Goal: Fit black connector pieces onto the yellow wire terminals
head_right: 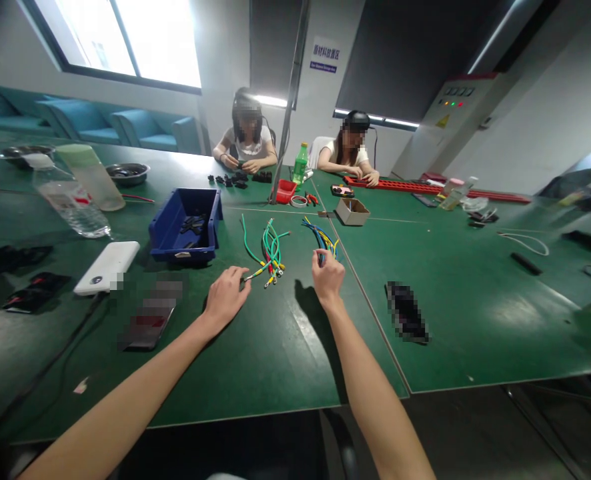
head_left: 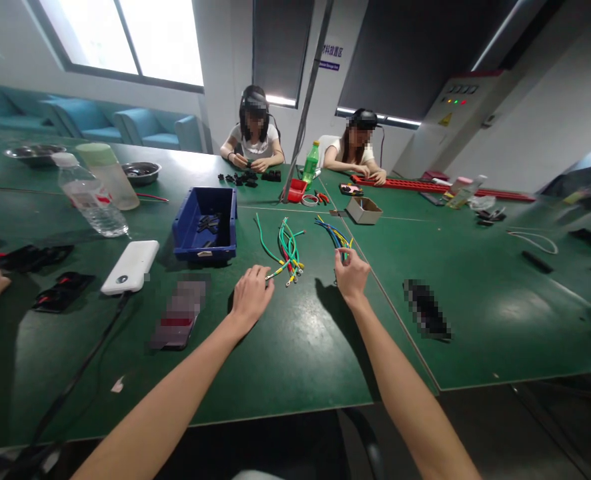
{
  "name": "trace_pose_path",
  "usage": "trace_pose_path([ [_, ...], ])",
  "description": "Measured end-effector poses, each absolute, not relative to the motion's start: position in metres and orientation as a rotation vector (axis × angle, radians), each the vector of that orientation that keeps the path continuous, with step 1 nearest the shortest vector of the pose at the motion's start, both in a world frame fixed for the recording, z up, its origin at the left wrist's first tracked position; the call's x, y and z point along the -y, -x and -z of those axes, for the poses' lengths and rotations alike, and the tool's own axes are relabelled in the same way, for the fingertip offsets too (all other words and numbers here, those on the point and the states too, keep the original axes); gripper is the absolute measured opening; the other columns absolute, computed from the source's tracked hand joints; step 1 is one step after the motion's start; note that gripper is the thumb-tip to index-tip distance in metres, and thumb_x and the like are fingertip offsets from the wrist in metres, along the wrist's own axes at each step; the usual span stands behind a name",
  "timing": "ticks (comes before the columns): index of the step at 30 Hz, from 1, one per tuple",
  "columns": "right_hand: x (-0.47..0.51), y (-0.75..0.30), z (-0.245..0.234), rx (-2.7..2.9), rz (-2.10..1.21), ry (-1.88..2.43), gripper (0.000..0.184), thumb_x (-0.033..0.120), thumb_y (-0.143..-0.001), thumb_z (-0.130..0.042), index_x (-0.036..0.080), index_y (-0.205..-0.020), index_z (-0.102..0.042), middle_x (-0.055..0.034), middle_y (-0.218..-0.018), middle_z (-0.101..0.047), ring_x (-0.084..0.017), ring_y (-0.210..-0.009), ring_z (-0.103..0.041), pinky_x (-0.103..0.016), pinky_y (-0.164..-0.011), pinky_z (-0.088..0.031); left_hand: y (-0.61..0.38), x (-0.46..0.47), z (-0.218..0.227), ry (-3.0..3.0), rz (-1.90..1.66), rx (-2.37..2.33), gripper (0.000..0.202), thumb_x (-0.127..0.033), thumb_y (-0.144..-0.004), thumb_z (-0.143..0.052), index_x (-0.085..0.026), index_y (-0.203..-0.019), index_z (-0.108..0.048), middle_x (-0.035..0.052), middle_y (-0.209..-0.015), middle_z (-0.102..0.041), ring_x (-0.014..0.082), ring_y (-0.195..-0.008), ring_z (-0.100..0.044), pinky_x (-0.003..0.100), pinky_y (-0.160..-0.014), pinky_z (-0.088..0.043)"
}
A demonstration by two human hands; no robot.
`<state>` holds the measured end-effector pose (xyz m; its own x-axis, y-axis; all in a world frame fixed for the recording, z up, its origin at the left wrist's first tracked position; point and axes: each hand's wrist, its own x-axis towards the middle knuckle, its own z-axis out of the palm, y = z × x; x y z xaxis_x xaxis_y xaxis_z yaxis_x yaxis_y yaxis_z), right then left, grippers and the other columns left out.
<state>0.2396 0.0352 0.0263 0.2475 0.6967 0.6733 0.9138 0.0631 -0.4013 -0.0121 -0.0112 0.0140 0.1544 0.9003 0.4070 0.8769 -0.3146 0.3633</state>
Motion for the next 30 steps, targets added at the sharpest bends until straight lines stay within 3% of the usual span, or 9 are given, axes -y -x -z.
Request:
trace_pose_path([
  [3, -0.025, -0.213, -0.019, 1.545, 0.218, 1.54, 0.03, 0.041, -0.087, -0.047, 0.015, -0.084, -0.062, 0.0056, -0.047, -0.044, -0.011, -0.041, -0.04, -0.023, -0.051, -0.031, 0.014, 0.009, -0.009, -2.365, -0.771, -1.852, 0.019, -0.025, -0.088, -0.05, -0.019, -0.101, -0.063, 0.0088, -0.098, -0.062, 0.0235, -0.094, -0.054, 0.033, -0.079, -0.043],
  [5, -0.017, -0.194, -0.012, 1.645, 0.117, 1.479, 0.029, 0.042, -0.088, -0.046, 0.016, -0.082, -0.059, 0.0066, -0.046, -0.043, -0.01, -0.039, -0.039, -0.022, -0.048, -0.029, 0.013, 0.009, -0.007, -2.355, -0.762, -1.831, 0.017, -0.024, -0.089, -0.048, -0.019, -0.093, -0.063, 0.0086, -0.093, -0.061, 0.0234, -0.093, -0.054, 0.034, -0.08, -0.042],
  [9, -0.008, -0.168, -0.003, 1.998, 0.012, 1.507, 0.029, 0.041, -0.09, -0.043, 0.018, -0.084, -0.059, 0.0019, -0.053, -0.055, -0.013, -0.046, -0.051, -0.022, -0.053, -0.032, 0.012, 0.009, -0.004, -2.325, -0.802, -1.805, 0.014, -0.02, -0.088, -0.046, -0.018, -0.084, -0.06, 0.0074, -0.087, -0.061, 0.0228, -0.088, -0.054, 0.034, -0.078, -0.042],
  [13, -0.006, -0.161, -0.007, 2.2, 0.031, 1.717, 0.031, 0.042, -0.091, -0.041, 0.021, -0.104, -0.059, -0.0034, -0.065, -0.067, -0.019, -0.06, -0.063, -0.025, -0.059, -0.036, 0.012, 0.008, -0.002, -2.252, -0.876, -1.793, 0.008, -0.018, -0.084, -0.049, -0.018, -0.082, -0.057, 0.0064, -0.085, -0.06, 0.0219, -0.085, -0.055, 0.033, -0.076, -0.043],
  [19, -0.002, -0.154, -0.018, 2.278, 0.062, 1.902, 0.039, 0.045, -0.093, -0.035, 0.023, -0.122, -0.05, -0.0085, -0.081, -0.071, -0.025, -0.074, -0.068, -0.029, -0.064, -0.04, 0.016, 0.002, 0.002, -2.048, -1.058, -1.743, 0.008, -0.019, -0.087, -0.046, -0.018, -0.086, -0.054, 0.0063, -0.088, -0.06, 0.0185, -0.079, -0.059, 0.029, -0.071, -0.045],
  [23, -0.001, -0.15, -0.021, 2.328, 0.003, 1.872, 0.047, 0.052, -0.089, -0.043, 0.022, -0.126, -0.046, -0.0085, -0.086, -0.071, -0.026, -0.079, -0.068, -0.029, -0.066, -0.041, 0.019, -0.001, 0.0, -1.909, -1.168, -1.685, 0.011, -0.021, -0.089, -0.043, -0.017, -0.089, -0.053, 0.0045, -0.082, -0.064, 0.0166, -0.074, -0.062, 0.027, -0.069, -0.047],
  [28, -0.004, -0.155, -0.016, 2.247, -0.061, 1.825, 0.032, 0.031, -0.091, -0.042, 0.022, -0.121, -0.05, -0.0064, -0.088, -0.071, -0.022, -0.077, -0.067, -0.027, -0.065, -0.039, 0.024, -0.001, -0.003, -1.719, -1.308, -1.598, 0.016, -0.026, -0.088, -0.045, -0.016, -0.091, -0.058, 0.0052, -0.083, -0.067, 0.0162, -0.075, -0.064, 0.026, -0.069, -0.049],
  [30, -0.006, -0.159, -0.013, 2.151, -0.115, 1.771, 0.032, 0.03, -0.089, -0.044, 0.02, -0.119, -0.05, -0.0046, -0.082, -0.07, -0.021, -0.071, -0.066, -0.026, -0.062, -0.039, 0.027, -0.001, -0.003, -1.595, -1.372, -1.512, 0.019, -0.03, -0.087, -0.049, -0.016, -0.091, -0.061, 0.0058, -0.084, -0.068, 0.017, -0.077, -0.065, 0.027, -0.07, -0.05],
])
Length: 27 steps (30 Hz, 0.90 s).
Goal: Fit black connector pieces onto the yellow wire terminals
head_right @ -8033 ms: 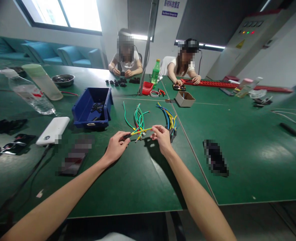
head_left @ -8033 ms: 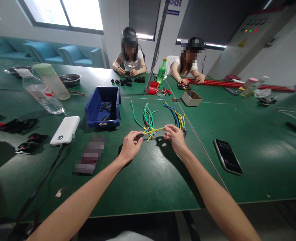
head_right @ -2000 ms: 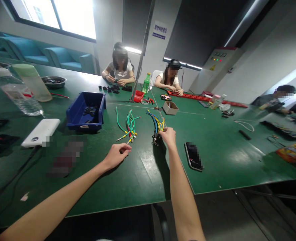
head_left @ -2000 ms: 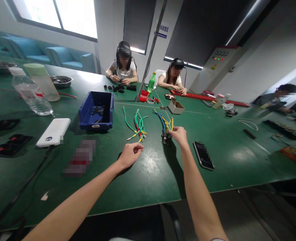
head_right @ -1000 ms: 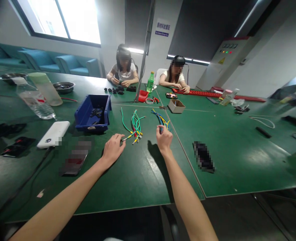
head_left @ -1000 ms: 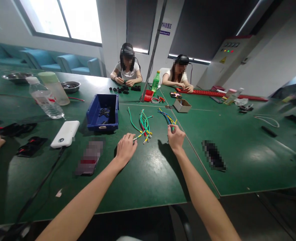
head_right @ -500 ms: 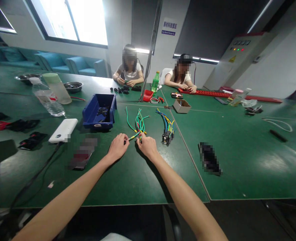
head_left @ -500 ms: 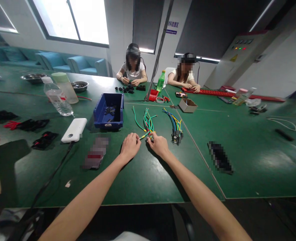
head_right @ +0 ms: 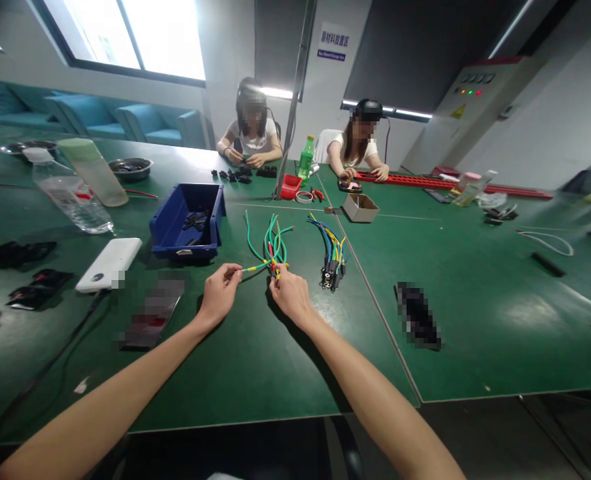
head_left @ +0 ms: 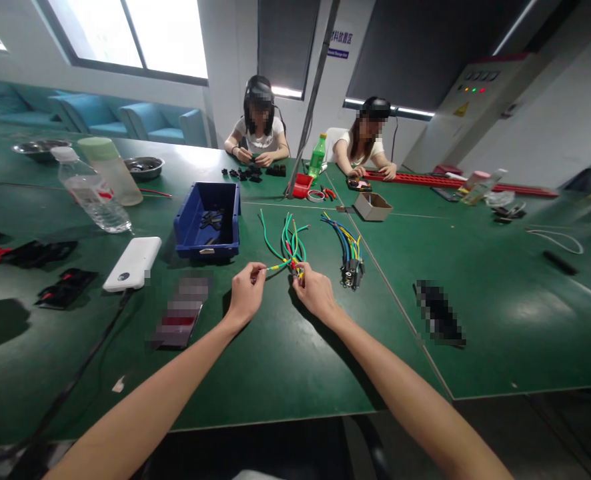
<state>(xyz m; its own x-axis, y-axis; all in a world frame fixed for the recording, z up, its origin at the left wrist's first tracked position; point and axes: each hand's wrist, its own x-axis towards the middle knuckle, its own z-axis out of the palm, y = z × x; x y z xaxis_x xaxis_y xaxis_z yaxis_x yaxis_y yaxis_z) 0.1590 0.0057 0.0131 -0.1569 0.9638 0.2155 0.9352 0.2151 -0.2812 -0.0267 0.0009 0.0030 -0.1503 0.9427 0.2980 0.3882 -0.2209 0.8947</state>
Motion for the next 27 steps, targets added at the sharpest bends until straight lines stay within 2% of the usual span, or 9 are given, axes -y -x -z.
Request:
trace_pose_path([
  [8, -0.013, -0.172, -0.011, 1.746, -0.534, 1.426, 0.034, 0.043, -0.084, -0.054, 0.017, -0.105, -0.049, 0.0012, -0.066, -0.061, -0.016, -0.055, -0.057, -0.024, -0.055, -0.04, 0.029, -0.002, -0.004, -1.33, -1.458, -1.417, 0.026, -0.036, -0.084, -0.056, -0.014, -0.095, -0.062, 0.0063, -0.083, -0.067, 0.0175, -0.075, -0.066, 0.029, -0.07, -0.052],
  [12, -0.009, -0.174, -0.011, 1.738, -0.443, 1.356, 0.027, 0.044, -0.081, -0.06, 0.019, -0.084, -0.05, 0.0077, -0.05, -0.047, -0.011, -0.042, -0.042, -0.022, -0.047, -0.031, 0.027, -0.002, -0.009, -1.279, -1.54, -1.396, 0.027, -0.038, -0.086, -0.054, -0.013, -0.094, -0.062, 0.006, -0.083, -0.066, 0.0162, -0.072, -0.066, 0.028, -0.069, -0.053],
  [15, -0.005, -0.175, -0.013, 1.756, -0.388, 1.315, 0.028, 0.043, -0.082, -0.06, 0.02, -0.071, -0.048, 0.009, -0.046, -0.039, -0.009, -0.039, -0.035, -0.021, -0.045, -0.027, 0.025, 0.001, -0.012, -1.284, -1.575, -1.374, 0.026, -0.037, -0.087, -0.053, -0.013, -0.093, -0.062, 0.0054, -0.082, -0.065, 0.0155, -0.07, -0.066, 0.027, -0.067, -0.054],
  [17, -0.003, -0.175, -0.014, 1.8, -0.414, 1.306, 0.025, 0.042, -0.084, -0.057, 0.019, -0.075, -0.051, 0.0095, -0.045, -0.038, -0.008, -0.039, -0.035, -0.021, -0.046, -0.027, 0.023, 0.006, -0.014, -1.336, -1.586, -1.379, 0.024, -0.035, -0.087, -0.053, -0.013, -0.093, -0.062, 0.0051, -0.082, -0.066, 0.0156, -0.071, -0.066, 0.027, -0.067, -0.055],
  [19, -0.001, -0.173, -0.016, 1.872, -0.478, 1.293, 0.023, 0.039, -0.087, -0.055, 0.017, -0.093, -0.055, 0.0094, -0.046, -0.042, -0.009, -0.039, -0.039, -0.021, -0.047, -0.029, 0.021, 0.013, -0.014, -1.456, -1.58, -1.394, 0.02, -0.032, -0.087, -0.054, -0.014, -0.093, -0.062, 0.0053, -0.083, -0.066, 0.0165, -0.073, -0.066, 0.027, -0.069, -0.055],
  [21, 0.002, -0.169, -0.017, 1.938, -0.556, 1.26, 0.033, 0.036, -0.088, -0.052, 0.017, -0.115, -0.05, 0.0072, -0.053, -0.052, -0.01, -0.043, -0.045, -0.02, -0.048, -0.033, 0.018, 0.02, -0.015, -1.612, -1.559, -1.407, 0.016, -0.028, -0.086, -0.054, -0.016, -0.094, -0.063, 0.0056, -0.085, -0.068, 0.0172, -0.077, -0.066, 0.028, -0.072, -0.055],
  [23, 0.006, -0.164, -0.019, 1.97, -0.634, 1.208, 0.041, 0.034, -0.089, -0.05, 0.018, -0.127, -0.045, 0.0029, -0.066, -0.061, -0.01, -0.046, -0.051, -0.02, -0.049, -0.037, 0.014, 0.027, -0.016, -1.754, -1.538, -1.419, 0.015, -0.025, -0.085, -0.055, -0.017, -0.095, -0.062, 0.0053, -0.086, -0.068, 0.0167, -0.077, -0.066, 0.028, -0.074, -0.054],
  [27, 0.014, -0.157, -0.021, 1.993, -0.807, 1.088, 0.032, 0.028, -0.092, -0.044, 0.02, -0.121, -0.055, -0.0008, -0.076, -0.066, -0.01, -0.052, -0.059, -0.02, -0.054, -0.043, 0.009, 0.035, -0.018, -2.063, -1.504, -1.356, 0.009, -0.02, -0.084, -0.053, -0.018, -0.088, -0.06, 0.0028, -0.079, -0.067, 0.0145, -0.071, -0.064, 0.026, -0.072, -0.052],
])
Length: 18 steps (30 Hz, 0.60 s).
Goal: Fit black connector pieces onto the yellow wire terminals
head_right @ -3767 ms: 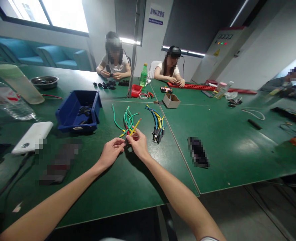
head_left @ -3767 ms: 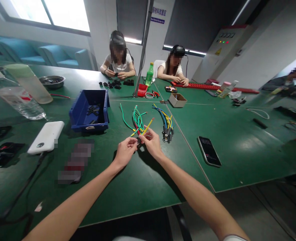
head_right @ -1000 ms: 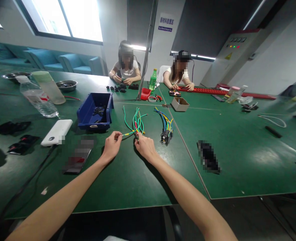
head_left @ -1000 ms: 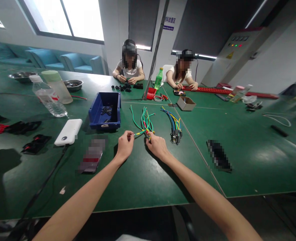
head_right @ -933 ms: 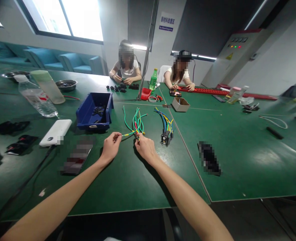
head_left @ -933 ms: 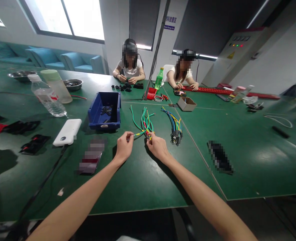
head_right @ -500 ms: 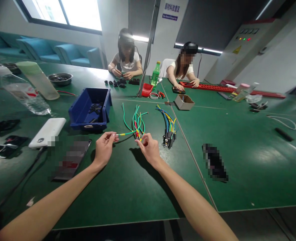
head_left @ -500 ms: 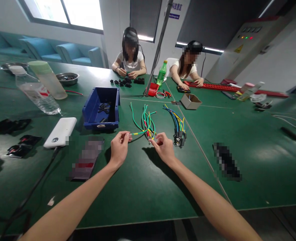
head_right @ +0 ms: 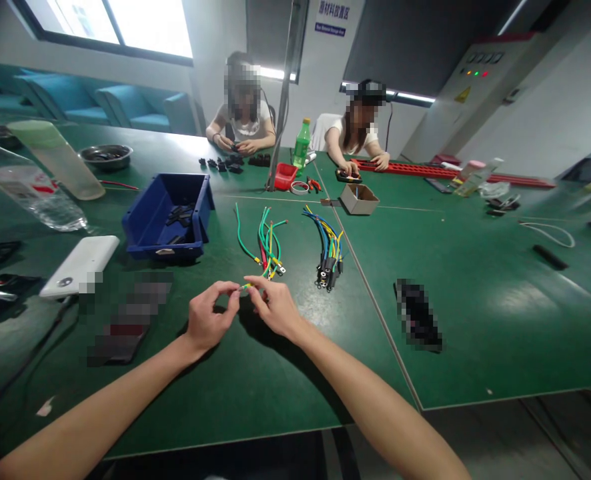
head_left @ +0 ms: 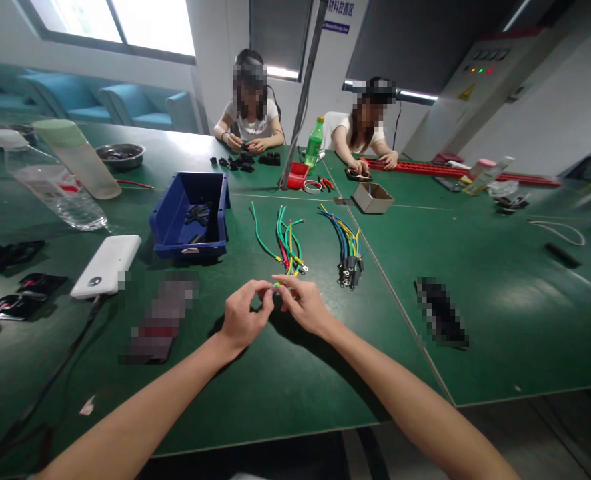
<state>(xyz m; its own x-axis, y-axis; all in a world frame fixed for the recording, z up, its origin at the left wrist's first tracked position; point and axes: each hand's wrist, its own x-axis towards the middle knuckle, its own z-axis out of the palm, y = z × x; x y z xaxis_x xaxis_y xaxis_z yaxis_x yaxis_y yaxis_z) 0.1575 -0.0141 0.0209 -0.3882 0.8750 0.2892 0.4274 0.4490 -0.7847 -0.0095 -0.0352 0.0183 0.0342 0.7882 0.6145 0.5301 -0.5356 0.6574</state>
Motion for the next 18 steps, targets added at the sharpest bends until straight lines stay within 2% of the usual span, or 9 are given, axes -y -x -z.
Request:
trace_pose_path([
  [2, 0.015, -0.157, -0.021, 2.007, -0.858, 1.028, 0.03, 0.021, -0.092, -0.041, 0.019, -0.116, -0.058, -0.0002, -0.074, -0.065, -0.01, -0.058, -0.062, -0.02, -0.058, -0.044, 0.009, 0.036, -0.02, -2.184, -1.502, -1.301, 0.007, -0.018, -0.084, -0.052, -0.018, -0.084, -0.059, 0.0022, -0.076, -0.066, 0.0139, -0.07, -0.063, 0.025, -0.071, -0.051],
  [6, 0.013, -0.16, -0.02, 2.024, -0.912, 0.972, 0.033, 0.014, -0.089, -0.039, 0.019, -0.118, -0.056, -0.0002, -0.078, -0.065, -0.01, -0.062, -0.063, -0.02, -0.061, -0.045, 0.011, 0.036, -0.023, -2.258, -1.528, -1.301, 0.007, -0.018, -0.084, -0.051, -0.019, -0.081, -0.057, 0.0024, -0.074, -0.066, 0.0141, -0.069, -0.063, 0.025, -0.069, -0.051],
  [10, 0.014, -0.16, -0.022, 2.011, -0.932, 0.991, 0.031, 0.02, -0.093, -0.039, 0.018, -0.119, -0.055, 0.0003, -0.071, -0.065, -0.012, -0.063, -0.062, -0.022, -0.064, -0.046, 0.012, 0.04, -0.025, -2.247, -1.637, -1.238, 0.005, -0.015, -0.083, -0.052, -0.019, -0.083, -0.055, 0.0022, -0.075, -0.066, 0.0138, -0.07, -0.063, 0.025, -0.07, -0.051],
  [14, 0.02, -0.158, -0.029, 2.02, -0.94, 0.945, 0.029, 0.026, -0.096, -0.036, 0.018, -0.113, -0.057, -0.0019, -0.078, -0.068, -0.013, -0.073, -0.064, -0.024, -0.069, -0.047, 0.012, 0.043, -0.025, -2.201, -1.772, -1.064, 0.012, -0.009, -0.08, -0.053, -0.018, -0.088, -0.053, 0.001, -0.074, -0.063, 0.0122, -0.067, -0.061, 0.025, -0.066, -0.051],
  [18, 0.023, -0.16, -0.033, 2.058, -0.802, 0.952, 0.026, 0.03, -0.095, -0.039, 0.02, -0.101, -0.062, -0.0026, -0.083, -0.069, -0.015, -0.075, -0.064, -0.025, -0.071, -0.047, 0.014, 0.046, -0.023, -2.166, -1.81, -0.928, 0.012, -0.011, -0.082, -0.05, -0.018, -0.092, -0.05, 0.0016, -0.072, -0.06, 0.0125, -0.065, -0.059, 0.026, -0.061, -0.05],
])
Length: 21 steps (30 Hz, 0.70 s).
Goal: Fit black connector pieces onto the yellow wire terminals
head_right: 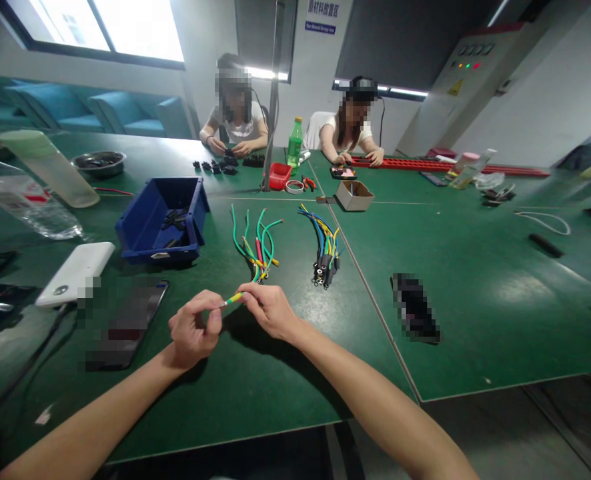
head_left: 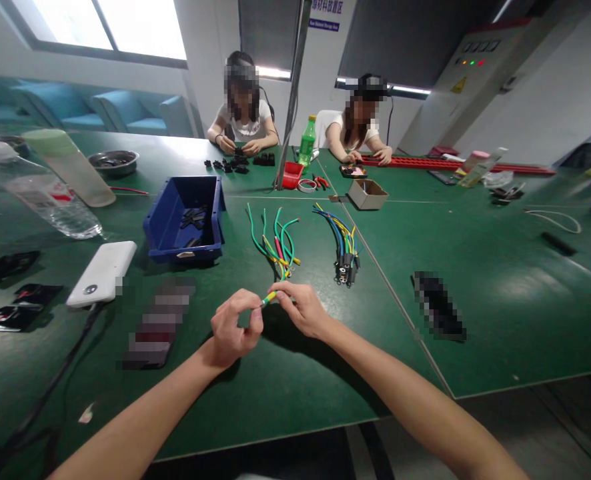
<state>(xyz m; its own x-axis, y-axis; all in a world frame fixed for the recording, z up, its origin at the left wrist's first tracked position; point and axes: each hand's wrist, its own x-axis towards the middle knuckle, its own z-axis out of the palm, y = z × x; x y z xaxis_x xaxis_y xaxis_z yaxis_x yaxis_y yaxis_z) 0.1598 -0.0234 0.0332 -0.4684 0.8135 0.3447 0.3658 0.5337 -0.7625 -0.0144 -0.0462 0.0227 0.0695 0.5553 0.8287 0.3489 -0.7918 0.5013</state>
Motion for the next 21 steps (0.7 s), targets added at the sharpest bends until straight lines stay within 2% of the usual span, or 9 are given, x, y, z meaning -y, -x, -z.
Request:
trace_pose_path([
  [4, 0.023, -0.163, -0.034, 2.101, -0.762, 0.931, 0.026, 0.031, -0.095, -0.041, 0.02, -0.103, -0.063, -0.0026, -0.088, -0.07, -0.015, -0.077, -0.064, -0.025, -0.073, -0.047, 0.017, 0.048, -0.022, -2.169, -1.82, -0.816, 0.015, -0.011, -0.082, -0.047, -0.018, -0.095, -0.049, 0.002, -0.072, -0.057, 0.0135, -0.065, -0.057, 0.028, -0.061, -0.05],
  [10, 0.015, -0.166, -0.028, 2.127, -0.74, 0.808, 0.024, 0.03, -0.094, -0.044, 0.023, -0.111, -0.061, -0.0052, -0.115, -0.066, -0.017, -0.107, -0.061, -0.032, -0.092, -0.046, 0.018, 0.044, -0.023, -2.245, -1.66, -1.094, 0.011, -0.009, -0.082, -0.047, -0.018, -0.087, -0.051, -0.0003, -0.068, -0.056, 0.0118, -0.059, -0.055, 0.024, -0.06, -0.045],
  [13, 0.01, -0.169, -0.026, 2.163, -0.675, 0.783, 0.02, 0.029, -0.093, -0.047, 0.023, -0.106, -0.062, -0.0064, -0.117, -0.065, -0.018, -0.11, -0.06, -0.035, -0.094, -0.046, 0.014, 0.041, -0.022, -2.248, -1.467, -1.185, 0.008, -0.012, -0.084, -0.047, -0.018, -0.085, -0.053, -0.002, -0.065, -0.058, 0.0096, -0.052, -0.054, 0.021, -0.054, -0.042],
  [15, 0.008, -0.173, -0.027, 2.145, -0.627, 0.793, 0.017, 0.032, -0.089, -0.056, 0.022, -0.101, -0.063, -0.0086, -0.119, -0.064, -0.019, -0.112, -0.059, -0.036, -0.095, -0.046, 0.01, 0.041, -0.021, -2.19, -1.356, -1.184, 0.007, -0.015, -0.086, -0.047, -0.018, -0.087, -0.053, -0.0035, -0.061, -0.056, 0.0084, -0.046, -0.051, 0.019, -0.049, -0.04],
  [18, 0.007, -0.176, -0.03, 2.095, -0.578, 0.804, 0.029, 0.039, -0.076, -0.071, 0.021, -0.098, -0.064, -0.0122, -0.123, -0.061, -0.023, -0.115, -0.057, -0.038, -0.096, -0.045, 0.006, 0.041, -0.021, -2.101, -1.253, -1.181, 0.009, -0.018, -0.088, -0.045, -0.018, -0.094, -0.052, -0.0026, -0.065, -0.059, 0.0085, -0.046, -0.051, 0.019, -0.048, -0.039],
  [21, 0.007, -0.174, -0.03, 1.992, -0.669, 0.839, 0.044, 0.039, -0.072, -0.075, 0.023, -0.11, -0.062, -0.0114, -0.12, -0.063, -0.023, -0.109, -0.061, -0.038, -0.092, -0.047, 0.005, 0.04, -0.024, -2.029, -1.203, -1.196, 0.013, -0.021, -0.09, -0.044, -0.017, -0.096, -0.055, -0.0011, -0.068, -0.06, 0.0096, -0.049, -0.053, 0.02, -0.05, -0.04],
])
